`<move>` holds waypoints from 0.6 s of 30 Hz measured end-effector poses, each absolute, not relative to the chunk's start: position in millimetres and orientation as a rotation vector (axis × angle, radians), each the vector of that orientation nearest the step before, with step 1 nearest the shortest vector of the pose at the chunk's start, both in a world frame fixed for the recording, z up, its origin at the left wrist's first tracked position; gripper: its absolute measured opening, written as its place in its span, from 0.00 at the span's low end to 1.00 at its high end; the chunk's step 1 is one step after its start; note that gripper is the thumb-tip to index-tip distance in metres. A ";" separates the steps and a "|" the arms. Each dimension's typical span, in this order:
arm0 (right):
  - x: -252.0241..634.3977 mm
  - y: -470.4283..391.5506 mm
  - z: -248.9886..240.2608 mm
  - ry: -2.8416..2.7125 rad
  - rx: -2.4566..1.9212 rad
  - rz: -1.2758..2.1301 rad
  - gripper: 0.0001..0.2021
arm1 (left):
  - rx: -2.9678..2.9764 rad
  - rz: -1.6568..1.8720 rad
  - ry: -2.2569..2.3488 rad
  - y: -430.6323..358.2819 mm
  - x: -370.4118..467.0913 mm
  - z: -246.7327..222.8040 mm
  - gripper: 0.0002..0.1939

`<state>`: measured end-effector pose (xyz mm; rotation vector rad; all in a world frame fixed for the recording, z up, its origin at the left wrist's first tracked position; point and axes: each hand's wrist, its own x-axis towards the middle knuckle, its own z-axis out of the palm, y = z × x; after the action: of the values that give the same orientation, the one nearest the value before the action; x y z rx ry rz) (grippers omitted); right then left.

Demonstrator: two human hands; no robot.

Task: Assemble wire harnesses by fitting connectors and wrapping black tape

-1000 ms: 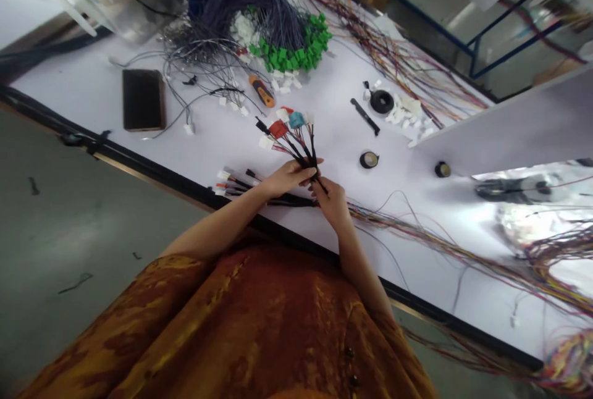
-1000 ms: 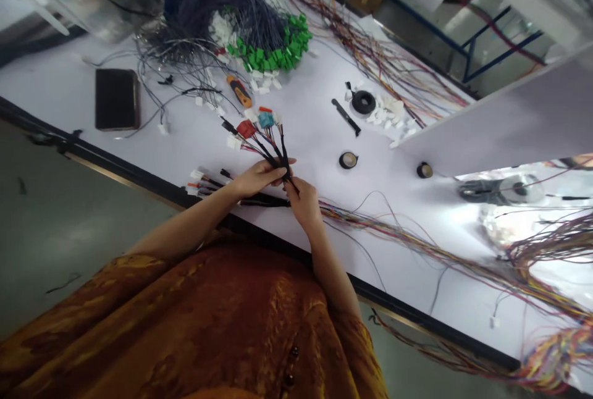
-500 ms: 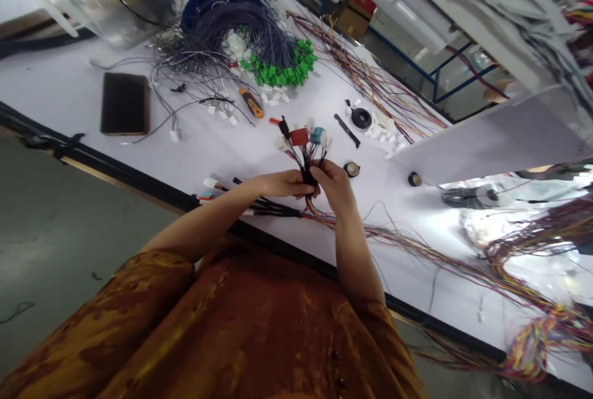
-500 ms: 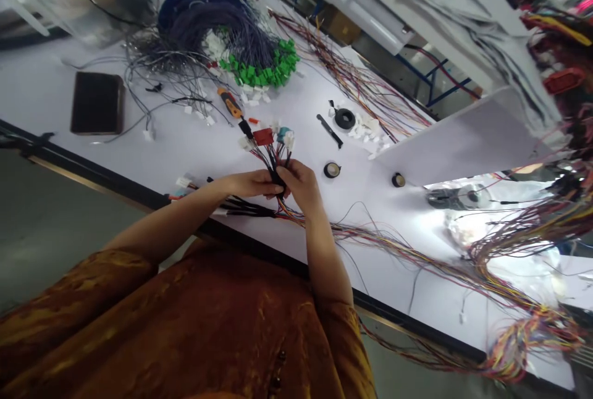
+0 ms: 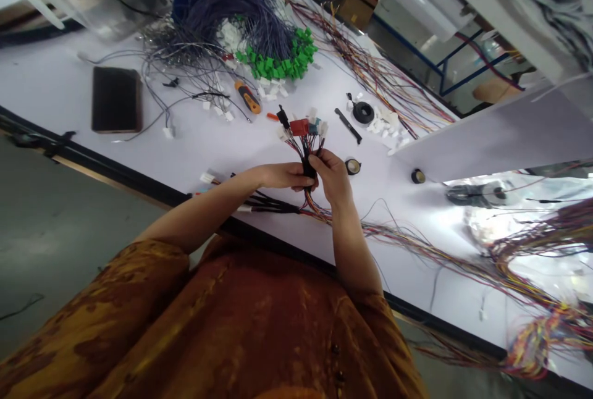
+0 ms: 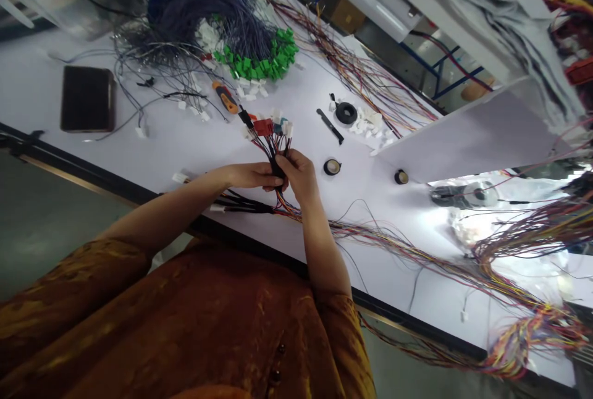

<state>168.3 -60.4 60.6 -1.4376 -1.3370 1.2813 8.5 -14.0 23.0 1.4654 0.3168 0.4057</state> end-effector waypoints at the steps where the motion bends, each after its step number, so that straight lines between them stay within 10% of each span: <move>1: 167.0 -59.8 60.0 -1.331 -1.435 1.284 0.15 | 1.470 0.405 0.321 -13.8 8.0 23.7 0.19; 18: 186.4 -116.3 23.2 -1.981 -1.793 0.967 0.10 | 1.422 0.705 0.766 -38.6 -4.0 17.2 0.16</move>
<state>186.4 -116.3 23.2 -1.7932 -1.9813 0.9667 -4.0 -38.6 17.2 1.4215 0.7656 0.7046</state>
